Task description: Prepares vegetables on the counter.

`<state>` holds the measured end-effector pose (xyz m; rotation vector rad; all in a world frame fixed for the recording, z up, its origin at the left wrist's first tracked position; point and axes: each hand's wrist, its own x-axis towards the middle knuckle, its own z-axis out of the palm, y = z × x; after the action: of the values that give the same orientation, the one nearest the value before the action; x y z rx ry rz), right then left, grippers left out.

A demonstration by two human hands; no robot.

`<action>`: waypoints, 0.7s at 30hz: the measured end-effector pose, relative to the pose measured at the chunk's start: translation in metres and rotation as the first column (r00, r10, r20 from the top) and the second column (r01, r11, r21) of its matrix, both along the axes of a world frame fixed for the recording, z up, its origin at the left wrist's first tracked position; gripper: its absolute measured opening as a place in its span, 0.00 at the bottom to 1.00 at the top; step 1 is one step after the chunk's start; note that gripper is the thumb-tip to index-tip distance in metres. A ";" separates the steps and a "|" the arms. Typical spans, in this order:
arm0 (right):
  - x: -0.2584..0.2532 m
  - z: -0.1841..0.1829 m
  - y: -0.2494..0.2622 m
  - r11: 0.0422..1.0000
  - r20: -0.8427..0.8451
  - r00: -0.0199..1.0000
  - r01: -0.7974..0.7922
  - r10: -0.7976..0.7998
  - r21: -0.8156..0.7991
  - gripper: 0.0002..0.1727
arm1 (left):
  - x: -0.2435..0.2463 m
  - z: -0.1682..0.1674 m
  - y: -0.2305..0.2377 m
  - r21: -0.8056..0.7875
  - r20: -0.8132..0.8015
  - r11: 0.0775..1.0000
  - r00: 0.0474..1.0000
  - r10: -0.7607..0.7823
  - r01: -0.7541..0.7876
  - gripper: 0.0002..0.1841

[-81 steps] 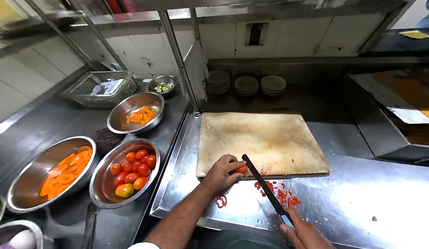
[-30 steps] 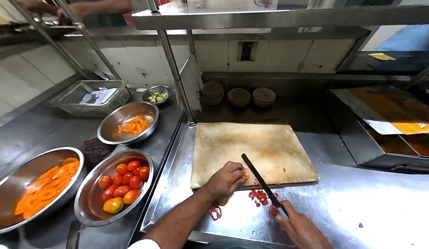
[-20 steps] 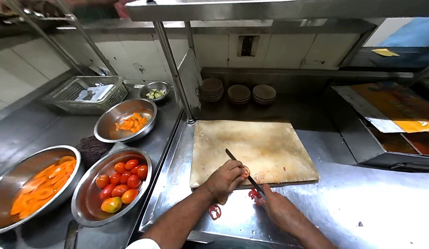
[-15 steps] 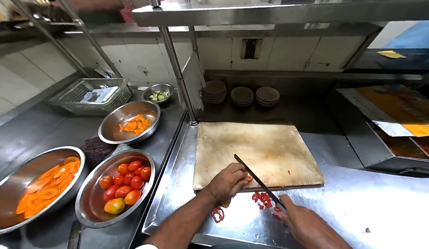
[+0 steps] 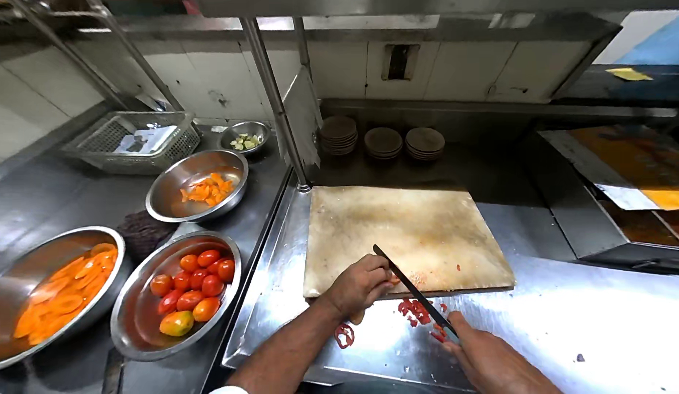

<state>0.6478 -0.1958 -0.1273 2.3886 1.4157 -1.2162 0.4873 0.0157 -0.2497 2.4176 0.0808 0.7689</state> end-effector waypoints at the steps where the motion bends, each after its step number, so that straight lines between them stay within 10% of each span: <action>1: -0.004 -0.011 0.010 1.000 -0.012 1.000 0.013 -0.012 0.016 0.27 | 0.001 0.001 0.001 0.004 -0.001 1.000 1.000 -0.007 0.007 0.12; 4: -0.010 -0.049 0.040 0.996 -0.033 0.999 0.032 -0.030 0.079 0.26 | 0.002 0.000 0.002 0.009 0.007 1.000 1.000 -0.018 0.018 0.12; 11: 0.000 0.007 -0.008 1.000 -0.001 1.000 0.017 -0.017 0.012 0.25 | 0.001 -0.001 0.000 0.009 0.019 1.000 1.000 -0.007 0.007 0.11; 17: -0.011 -0.046 0.041 0.997 -0.040 0.999 0.025 -0.022 0.073 0.26 | 0.004 -0.002 0.001 0.019 0.006 1.000 1.000 -0.022 0.022 0.12; 21: -0.002 -0.019 0.016 0.998 -0.054 0.998 0.043 -0.040 0.043 0.26 | 0.002 0.000 0.002 0.012 0.022 1.000 1.000 -0.011 0.010 0.11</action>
<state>0.6457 -0.1798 -0.1466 2.4439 1.4294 -1.2806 0.4891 0.0176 -0.2500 2.4187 0.0550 0.7930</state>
